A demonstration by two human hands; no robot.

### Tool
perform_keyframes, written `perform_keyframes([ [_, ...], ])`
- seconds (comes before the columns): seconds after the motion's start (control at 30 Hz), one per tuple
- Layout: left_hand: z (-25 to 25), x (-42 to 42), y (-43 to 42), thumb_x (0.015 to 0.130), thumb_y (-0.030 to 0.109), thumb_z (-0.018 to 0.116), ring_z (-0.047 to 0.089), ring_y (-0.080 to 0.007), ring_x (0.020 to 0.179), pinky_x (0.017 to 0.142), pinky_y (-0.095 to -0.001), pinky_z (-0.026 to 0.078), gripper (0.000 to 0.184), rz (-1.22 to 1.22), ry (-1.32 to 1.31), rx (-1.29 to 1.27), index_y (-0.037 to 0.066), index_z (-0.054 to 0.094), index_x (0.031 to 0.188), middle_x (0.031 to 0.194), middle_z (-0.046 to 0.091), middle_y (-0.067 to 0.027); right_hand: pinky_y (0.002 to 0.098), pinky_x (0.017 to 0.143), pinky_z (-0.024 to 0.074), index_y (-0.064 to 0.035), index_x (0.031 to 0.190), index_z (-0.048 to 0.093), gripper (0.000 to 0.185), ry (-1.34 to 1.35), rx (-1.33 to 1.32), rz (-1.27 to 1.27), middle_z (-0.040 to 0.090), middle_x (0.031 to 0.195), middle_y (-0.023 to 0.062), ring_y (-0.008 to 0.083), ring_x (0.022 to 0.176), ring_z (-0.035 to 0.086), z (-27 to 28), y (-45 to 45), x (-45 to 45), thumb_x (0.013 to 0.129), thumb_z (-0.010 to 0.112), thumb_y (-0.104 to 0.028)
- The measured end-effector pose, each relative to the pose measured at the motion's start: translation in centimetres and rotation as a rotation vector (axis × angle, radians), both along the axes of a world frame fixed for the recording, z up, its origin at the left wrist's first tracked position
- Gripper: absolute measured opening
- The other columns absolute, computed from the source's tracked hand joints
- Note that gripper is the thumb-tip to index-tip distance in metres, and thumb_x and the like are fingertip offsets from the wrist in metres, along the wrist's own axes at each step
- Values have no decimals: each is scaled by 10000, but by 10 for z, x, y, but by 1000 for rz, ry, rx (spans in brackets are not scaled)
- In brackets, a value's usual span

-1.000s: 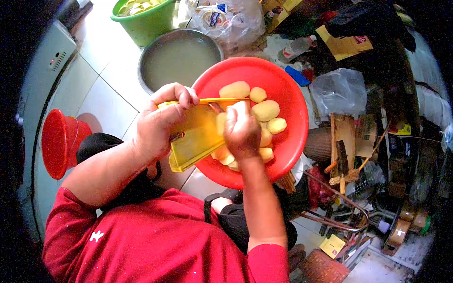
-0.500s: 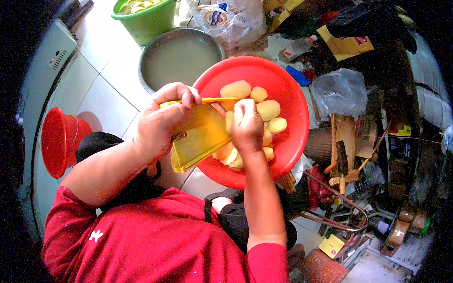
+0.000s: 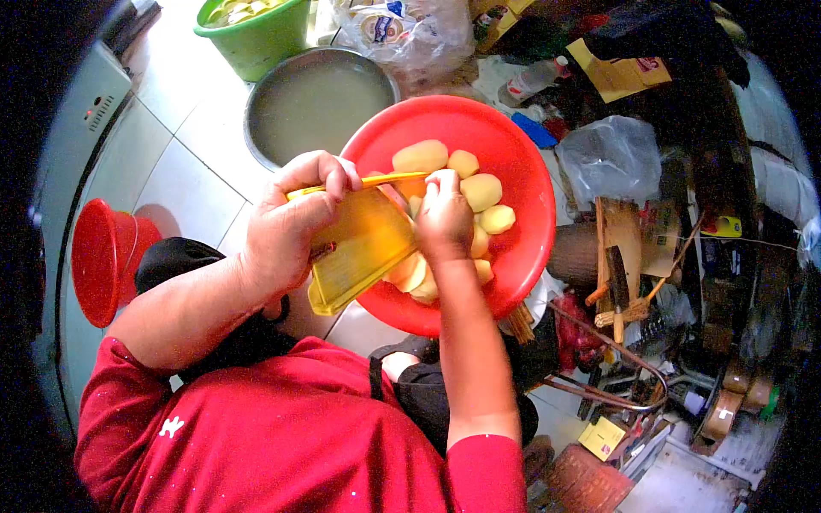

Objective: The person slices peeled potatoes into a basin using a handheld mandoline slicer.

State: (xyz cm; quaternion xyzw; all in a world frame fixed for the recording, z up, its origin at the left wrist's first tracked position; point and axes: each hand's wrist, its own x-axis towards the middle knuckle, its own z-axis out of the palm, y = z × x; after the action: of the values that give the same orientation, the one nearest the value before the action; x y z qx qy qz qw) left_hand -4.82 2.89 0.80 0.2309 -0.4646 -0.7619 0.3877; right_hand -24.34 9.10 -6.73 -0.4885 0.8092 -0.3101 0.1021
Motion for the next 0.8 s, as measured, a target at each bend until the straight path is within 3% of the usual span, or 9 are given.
perform_keyframes([
  [0.1,3,1,-1,774,61,519,500,-87,843,796,-243,425,40,-12,3,-38,34,544,790,870,572,-7,486,733,483,-82,988,538,155,-3,97,-76,646,896,210,419,839,612,-20,-4,-21,925,457,-199],
  [0.17,7,3,-2,729,62,505,491,-144,908,853,-266,384,68,-55,-50,29,66,500,797,961,538,-39,483,735,484,-80,985,541,152,-8,112,-81,646,901,213,420,844,611,-25,-3,-23,920,465,-194],
  [0.27,3,4,-6,725,60,502,491,-144,907,853,-267,384,75,-49,-47,4,64,501,800,961,540,-40,439,740,496,-62,980,571,166,-34,56,-85,657,886,186,361,827,636,-37,0,-30,909,487,-186],
  [0.33,2,4,-7,763,57,510,493,-111,874,821,-249,403,48,-28,-31,9,48,531,805,922,560,-22,388,742,499,-37,971,603,185,-430,-39,-172,665,869,142,280,810,647,-49,2,-38,897,512,-179],
  [0.4,2,3,-8,801,54,518,495,-78,841,790,-230,422,50,-9,-17,17,32,561,810,884,580,-5,357,742,496,-19,952,622,194,-486,22,-192,667,859,110,228,801,639,-45,8,-40,890,533,-180],
  [0.47,2,2,-8,799,54,522,495,-79,840,797,-233,422,53,4,-38,11,31,564,820,886,580,-3,241,641,458,-28,964,618,152,-384,11,-51,608,798,12,90,685,543,-22,13,-25,922,523,-138],
  [0.5,2,1,-8,799,54,522,495,-79,840,797,-233,422,53,3,-37,11,31,564,820,886,580,-3,367,760,496,-23,934,627,191,-314,-23,-14,662,861,135,272,818,637,-5,14,-11,892,549,-192],
  [0.67,-1,1,-8,787,50,533,492,-86,864,819,-228,409,55,-22,54,63,35,565,829,913,574,-7,385,715,483,-23,956,588,246,-314,-162,260,565,856,144,302,758,581,85,31,64,860,635,-245],
  [0.8,0,3,-5,777,40,527,494,-104,892,841,-230,393,50,-56,103,125,35,558,816,947,561,-32,399,778,459,-56,1019,561,330,-176,-291,439,542,922,131,319,847,546,118,43,97,782,715,-226],
])
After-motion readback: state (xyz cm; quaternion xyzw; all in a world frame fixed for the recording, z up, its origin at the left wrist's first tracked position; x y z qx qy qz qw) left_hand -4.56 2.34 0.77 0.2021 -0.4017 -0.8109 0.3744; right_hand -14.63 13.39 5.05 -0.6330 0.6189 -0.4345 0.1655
